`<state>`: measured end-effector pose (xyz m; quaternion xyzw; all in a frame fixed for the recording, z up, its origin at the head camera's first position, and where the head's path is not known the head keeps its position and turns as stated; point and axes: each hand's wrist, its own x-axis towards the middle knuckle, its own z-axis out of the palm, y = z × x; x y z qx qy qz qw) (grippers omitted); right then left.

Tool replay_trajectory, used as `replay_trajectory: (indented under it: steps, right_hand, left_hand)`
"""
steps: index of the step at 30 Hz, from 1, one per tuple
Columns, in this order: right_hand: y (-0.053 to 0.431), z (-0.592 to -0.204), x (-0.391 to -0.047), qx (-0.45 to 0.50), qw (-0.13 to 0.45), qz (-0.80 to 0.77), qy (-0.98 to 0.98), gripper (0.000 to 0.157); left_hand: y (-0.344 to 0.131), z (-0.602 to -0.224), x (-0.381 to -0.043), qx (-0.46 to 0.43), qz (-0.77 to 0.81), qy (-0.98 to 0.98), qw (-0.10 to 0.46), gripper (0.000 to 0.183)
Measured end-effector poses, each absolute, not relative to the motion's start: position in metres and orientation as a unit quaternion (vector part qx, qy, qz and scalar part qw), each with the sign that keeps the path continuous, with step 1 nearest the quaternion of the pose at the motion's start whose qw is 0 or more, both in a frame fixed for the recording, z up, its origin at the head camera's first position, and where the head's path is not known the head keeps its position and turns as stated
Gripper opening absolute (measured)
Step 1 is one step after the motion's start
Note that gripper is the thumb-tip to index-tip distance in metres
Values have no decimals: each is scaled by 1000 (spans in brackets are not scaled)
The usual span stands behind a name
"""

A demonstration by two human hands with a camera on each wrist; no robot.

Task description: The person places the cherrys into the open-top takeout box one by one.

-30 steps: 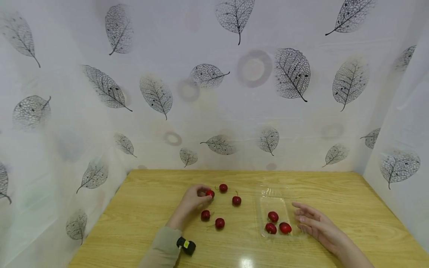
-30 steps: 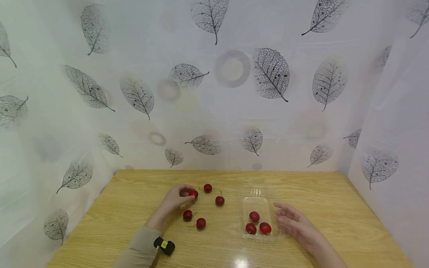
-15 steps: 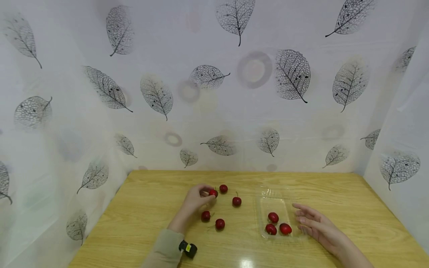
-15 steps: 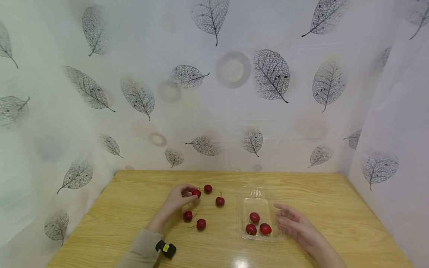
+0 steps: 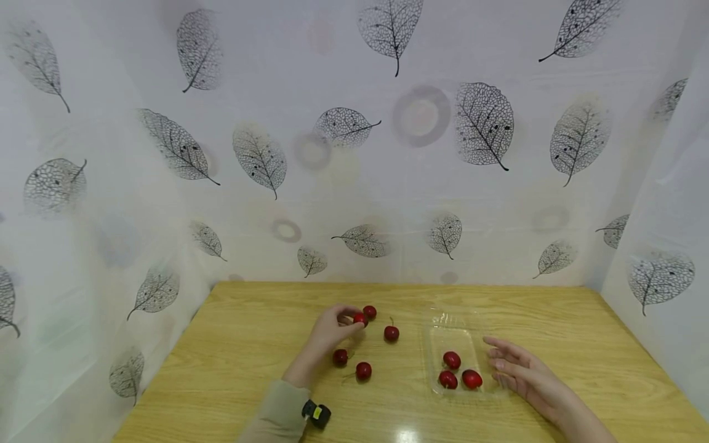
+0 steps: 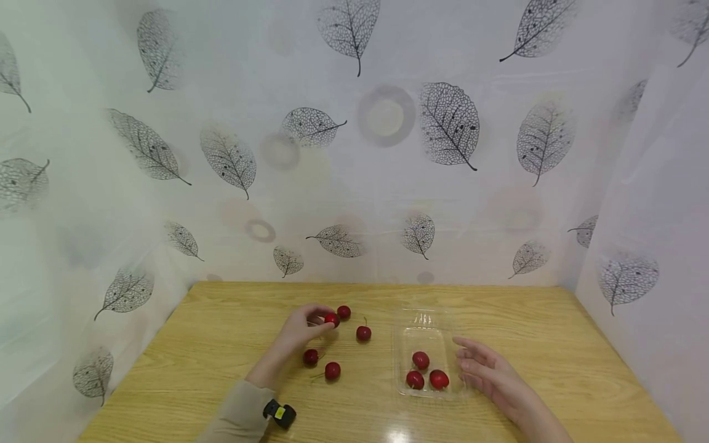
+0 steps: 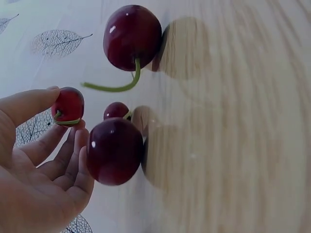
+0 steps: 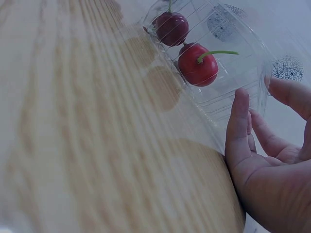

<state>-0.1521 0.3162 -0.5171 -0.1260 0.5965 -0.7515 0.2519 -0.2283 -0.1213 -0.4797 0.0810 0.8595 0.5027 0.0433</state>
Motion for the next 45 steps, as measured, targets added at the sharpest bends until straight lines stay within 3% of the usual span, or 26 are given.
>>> replay_trajectory:
  steps: [22,45]
  right_hand:
    - [316,-516,-153,-112,256,-745,606,49]
    - [317,-517,-153,-117,255,-748,602,50]
  left_hand:
    - [-88,-464,-224,136,506,850,47,31]
    - [-54,-452,-223,135,521,840,74,31]
